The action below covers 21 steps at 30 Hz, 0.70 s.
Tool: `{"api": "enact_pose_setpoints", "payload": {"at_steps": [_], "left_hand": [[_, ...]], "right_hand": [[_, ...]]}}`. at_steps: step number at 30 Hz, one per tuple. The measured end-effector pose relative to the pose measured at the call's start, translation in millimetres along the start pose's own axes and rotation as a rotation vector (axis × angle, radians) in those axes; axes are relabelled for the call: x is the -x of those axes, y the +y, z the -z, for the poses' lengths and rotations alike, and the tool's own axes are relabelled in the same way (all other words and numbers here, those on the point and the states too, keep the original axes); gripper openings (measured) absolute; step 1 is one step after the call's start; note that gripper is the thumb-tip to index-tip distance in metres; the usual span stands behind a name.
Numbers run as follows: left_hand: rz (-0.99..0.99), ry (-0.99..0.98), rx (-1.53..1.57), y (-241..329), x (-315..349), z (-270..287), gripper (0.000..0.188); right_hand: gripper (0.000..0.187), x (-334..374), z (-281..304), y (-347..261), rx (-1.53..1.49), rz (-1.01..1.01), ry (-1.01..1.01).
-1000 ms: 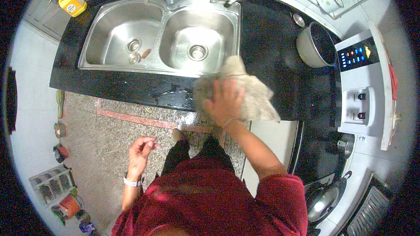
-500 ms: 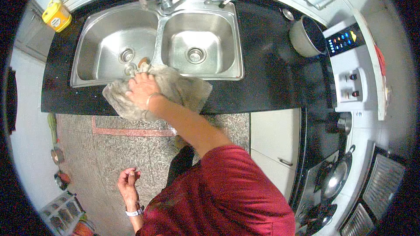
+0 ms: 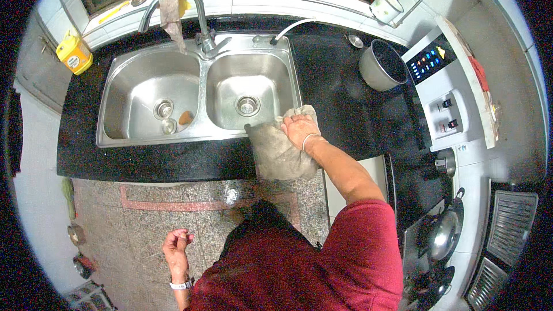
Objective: The person wipes the kitchen countertop and the inside of the sink using a cloth, then rinses the cloth under the faucet.
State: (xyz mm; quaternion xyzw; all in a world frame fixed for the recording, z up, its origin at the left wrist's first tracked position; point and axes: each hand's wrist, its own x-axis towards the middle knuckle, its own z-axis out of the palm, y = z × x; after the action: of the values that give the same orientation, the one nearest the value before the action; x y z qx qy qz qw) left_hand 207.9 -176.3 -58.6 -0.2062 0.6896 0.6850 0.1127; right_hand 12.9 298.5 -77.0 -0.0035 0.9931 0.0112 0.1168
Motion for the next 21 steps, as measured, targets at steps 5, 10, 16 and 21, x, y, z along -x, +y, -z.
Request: {"api": "enact_pose_setpoints", "payload": {"at_steps": [5,10,16,21], "left_hand": [[0.027,0.034,-0.02,13,-14,-5,0.012],[-0.007,0.083,-0.098,30,-29,-11,0.015],[-0.018,0.025,-0.124,52,-75,-27,0.015],[0.001,0.086,-0.141,72,-92,-38,0.015]], "right_hand": [[0.034,-31,0,12,0.067,0.09,0.072],[0.036,-87,4,27,-0.015,-0.118,0.145],[0.05,-197,45,147,-0.895,-0.587,0.724],[0.042,-235,176,122,-2.221,-0.392,1.07]]}}
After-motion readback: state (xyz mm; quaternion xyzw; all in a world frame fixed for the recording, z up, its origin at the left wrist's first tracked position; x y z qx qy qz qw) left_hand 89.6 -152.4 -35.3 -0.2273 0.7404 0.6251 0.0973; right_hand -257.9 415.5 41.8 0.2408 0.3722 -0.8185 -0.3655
